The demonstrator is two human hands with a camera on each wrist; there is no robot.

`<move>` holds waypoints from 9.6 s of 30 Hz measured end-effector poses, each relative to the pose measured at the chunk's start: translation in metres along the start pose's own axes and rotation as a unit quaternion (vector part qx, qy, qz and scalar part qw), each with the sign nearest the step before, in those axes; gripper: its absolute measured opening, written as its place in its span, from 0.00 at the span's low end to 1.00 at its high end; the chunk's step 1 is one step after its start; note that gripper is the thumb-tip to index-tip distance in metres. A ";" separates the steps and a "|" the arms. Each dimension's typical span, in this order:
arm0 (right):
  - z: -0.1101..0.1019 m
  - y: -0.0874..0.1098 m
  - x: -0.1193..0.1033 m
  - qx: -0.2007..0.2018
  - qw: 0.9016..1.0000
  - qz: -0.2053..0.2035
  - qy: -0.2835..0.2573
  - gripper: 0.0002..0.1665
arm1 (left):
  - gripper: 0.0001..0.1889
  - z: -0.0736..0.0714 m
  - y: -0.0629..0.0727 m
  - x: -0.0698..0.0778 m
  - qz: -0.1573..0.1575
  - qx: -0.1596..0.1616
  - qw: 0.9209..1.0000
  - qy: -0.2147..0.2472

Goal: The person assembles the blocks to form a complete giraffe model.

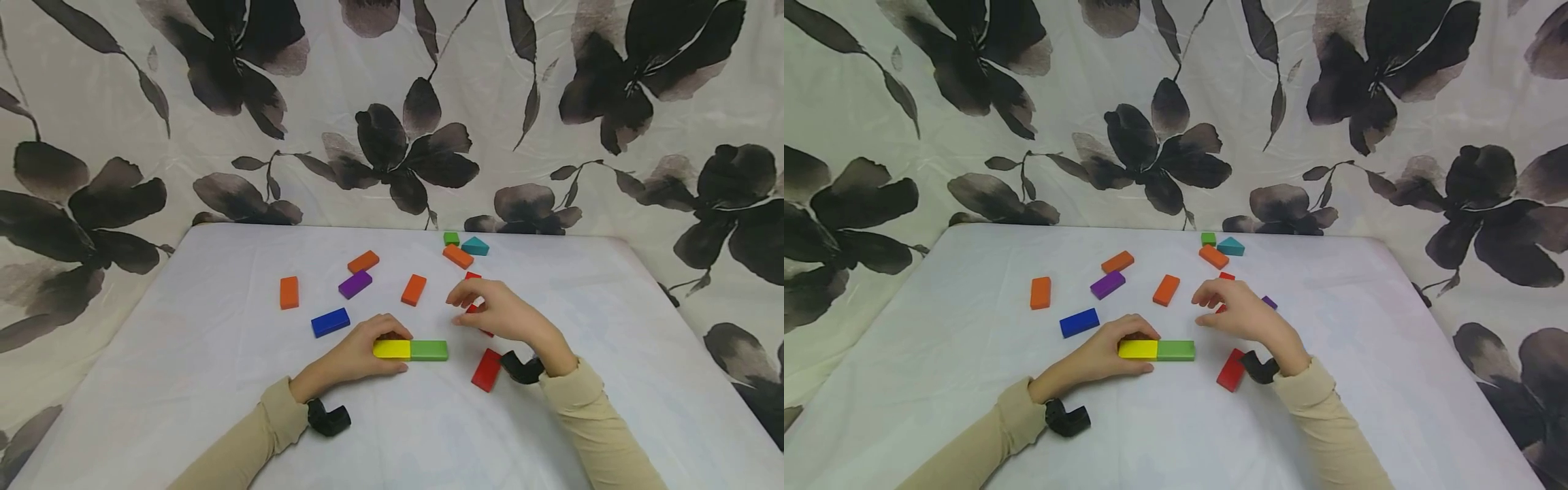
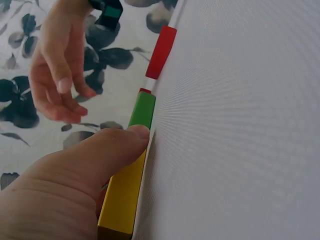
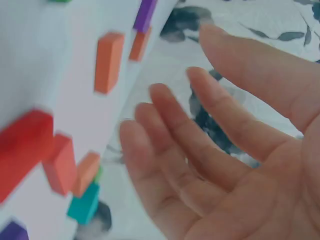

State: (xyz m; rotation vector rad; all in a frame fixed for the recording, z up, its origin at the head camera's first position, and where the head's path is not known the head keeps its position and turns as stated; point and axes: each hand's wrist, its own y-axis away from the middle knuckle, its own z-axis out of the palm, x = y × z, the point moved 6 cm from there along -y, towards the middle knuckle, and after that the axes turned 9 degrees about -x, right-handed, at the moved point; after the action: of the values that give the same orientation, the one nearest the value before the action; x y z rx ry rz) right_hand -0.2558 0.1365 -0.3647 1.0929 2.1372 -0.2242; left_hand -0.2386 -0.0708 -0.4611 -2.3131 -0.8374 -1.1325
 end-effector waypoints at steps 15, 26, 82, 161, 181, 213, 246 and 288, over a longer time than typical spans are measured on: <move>0.011 0.052 0.014 -0.035 0.993 -0.048 0.103 0.16 | 0.18 -0.002 0.001 -0.001 -0.003 0.016 1.000 -0.004; 0.038 0.058 0.019 -0.079 0.986 -0.042 0.142 0.23 | 0.16 -0.001 0.000 0.000 -0.001 0.017 1.000 -0.004; 0.077 0.000 -0.012 0.023 0.992 0.060 0.108 0.46 | 0.20 -0.002 0.000 0.002 -0.010 0.011 1.000 -0.021; 0.080 -0.005 -0.003 -0.011 0.996 0.064 0.058 0.38 | 0.15 0.003 0.000 0.004 -0.045 0.032 0.998 -0.034; 0.079 -0.003 0.000 -0.012 0.997 0.048 0.051 0.34 | 0.16 0.004 -0.001 0.004 -0.036 0.032 0.998 -0.035; 0.080 -0.005 0.003 -0.018 0.997 0.065 0.029 0.35 | 0.17 -0.090 0.091 -0.028 -0.106 0.066 0.989 -0.079; 0.077 -0.003 0.003 -0.016 0.998 0.051 0.033 0.35 | 0.39 -0.005 0.050 0.026 -0.124 0.035 0.990 -0.064; 0.078 -0.004 0.001 -0.021 0.998 0.027 0.045 0.35 | 0.32 -0.003 0.028 0.011 -0.030 0.037 0.998 -0.042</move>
State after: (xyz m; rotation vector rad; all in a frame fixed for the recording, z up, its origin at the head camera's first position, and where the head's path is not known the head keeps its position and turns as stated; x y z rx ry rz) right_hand -0.2190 0.1003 -0.4230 1.1542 2.1772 -0.1063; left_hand -0.2164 -0.0894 -0.4536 -2.3021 -0.9699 -1.0159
